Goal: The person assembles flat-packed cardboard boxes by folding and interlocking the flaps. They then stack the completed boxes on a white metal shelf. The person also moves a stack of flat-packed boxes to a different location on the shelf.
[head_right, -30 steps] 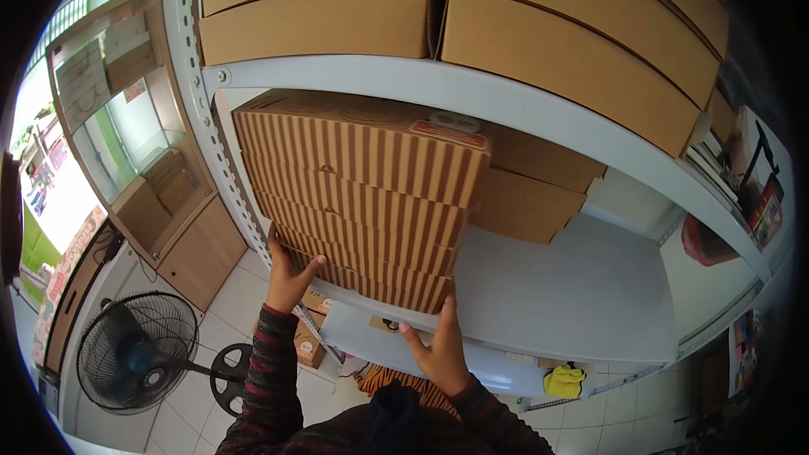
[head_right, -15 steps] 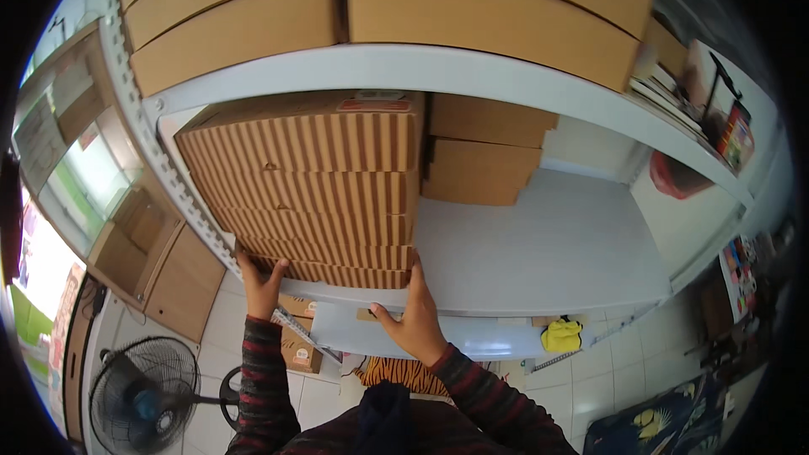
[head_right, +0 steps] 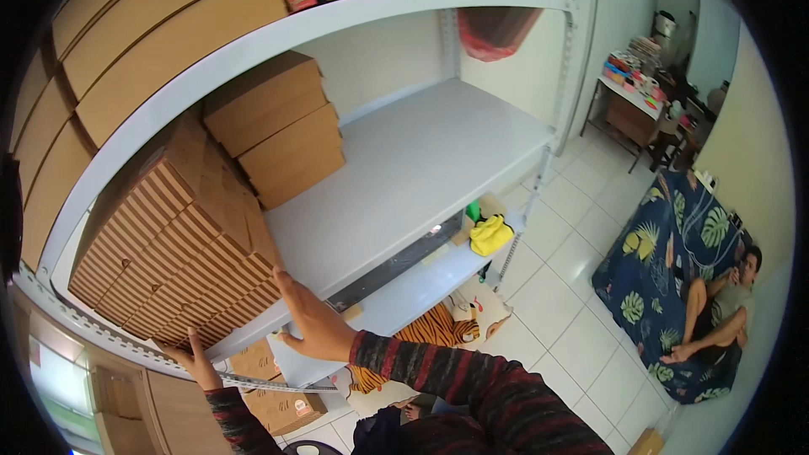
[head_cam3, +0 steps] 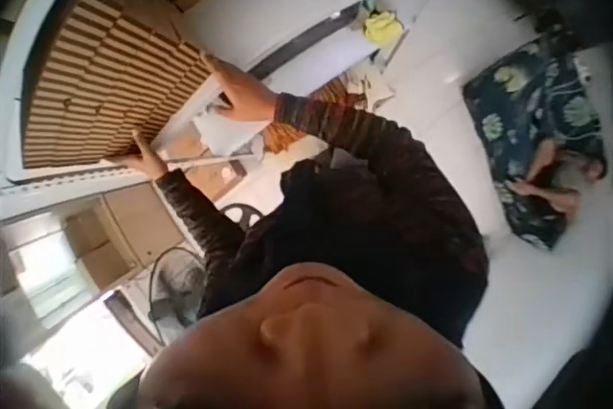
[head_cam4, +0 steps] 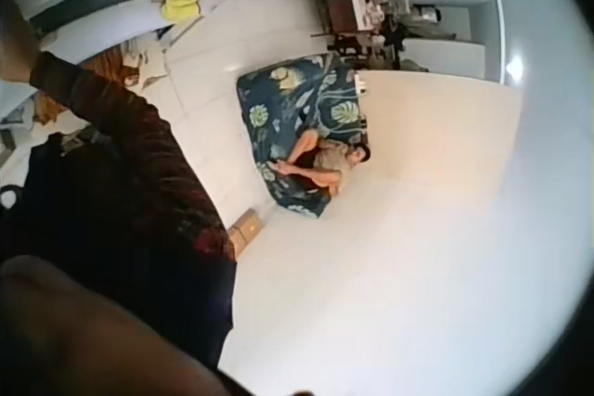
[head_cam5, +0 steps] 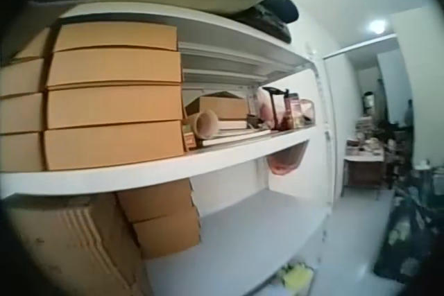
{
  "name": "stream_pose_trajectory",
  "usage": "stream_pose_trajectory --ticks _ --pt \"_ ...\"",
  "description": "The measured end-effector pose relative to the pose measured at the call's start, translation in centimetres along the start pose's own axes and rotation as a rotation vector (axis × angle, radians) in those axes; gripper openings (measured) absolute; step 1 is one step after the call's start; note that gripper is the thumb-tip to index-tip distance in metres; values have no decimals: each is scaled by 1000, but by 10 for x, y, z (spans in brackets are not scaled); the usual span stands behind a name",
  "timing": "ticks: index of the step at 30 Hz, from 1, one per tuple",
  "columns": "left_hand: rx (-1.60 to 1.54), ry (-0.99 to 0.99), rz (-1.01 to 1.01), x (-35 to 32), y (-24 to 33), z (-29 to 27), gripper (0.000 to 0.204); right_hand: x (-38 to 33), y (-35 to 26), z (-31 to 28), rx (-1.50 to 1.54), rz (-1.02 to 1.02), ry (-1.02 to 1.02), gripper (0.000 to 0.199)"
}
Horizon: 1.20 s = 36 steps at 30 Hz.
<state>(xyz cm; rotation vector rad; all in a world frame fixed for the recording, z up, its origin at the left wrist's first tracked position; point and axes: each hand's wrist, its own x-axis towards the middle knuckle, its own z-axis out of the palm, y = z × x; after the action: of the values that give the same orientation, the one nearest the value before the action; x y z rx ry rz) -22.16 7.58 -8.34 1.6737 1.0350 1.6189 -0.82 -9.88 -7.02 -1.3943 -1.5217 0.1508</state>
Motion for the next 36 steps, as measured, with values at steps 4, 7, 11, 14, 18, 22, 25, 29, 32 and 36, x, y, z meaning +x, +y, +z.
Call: stream_pose_trajectory --ticks 4,7,11,14,18,22,25,29,32,36 --pt "82 -11 104 -6 -7 -1 91 -40 -15 -8 -23 100 46 85" --pt "331 23 149 -24 -15 -1 96 -100 -5 -1 -86 188 105 78" --pt "349 -26 211 -49 -5 0 96 -227 25 9 -83 452 48 68" --pt "342 -83 237 -57 18 -2 95 -373 82 19 -210 673 -235 63" --pt "267 50 354 -27 63 0 107 -547 104 -13 -101 1118 -335 59" --pt "413 72 194 20 20 5 118 -825 138 -66 -575 1423 -544 40" --pt "514 179 142 23 46 -8 130 -785 83 -94 -436 1671 -366 40" --pt "549 241 110 6 57 22 139 -743 75 -90 -353 1599 -220 39" --pt "569 351 -17 6 45 47 143 -702 77 -75 -274 1500 -149 39" --pt "440 370 -135 23 24 56 141 -657 74 -56 -173 1399 -81 39"
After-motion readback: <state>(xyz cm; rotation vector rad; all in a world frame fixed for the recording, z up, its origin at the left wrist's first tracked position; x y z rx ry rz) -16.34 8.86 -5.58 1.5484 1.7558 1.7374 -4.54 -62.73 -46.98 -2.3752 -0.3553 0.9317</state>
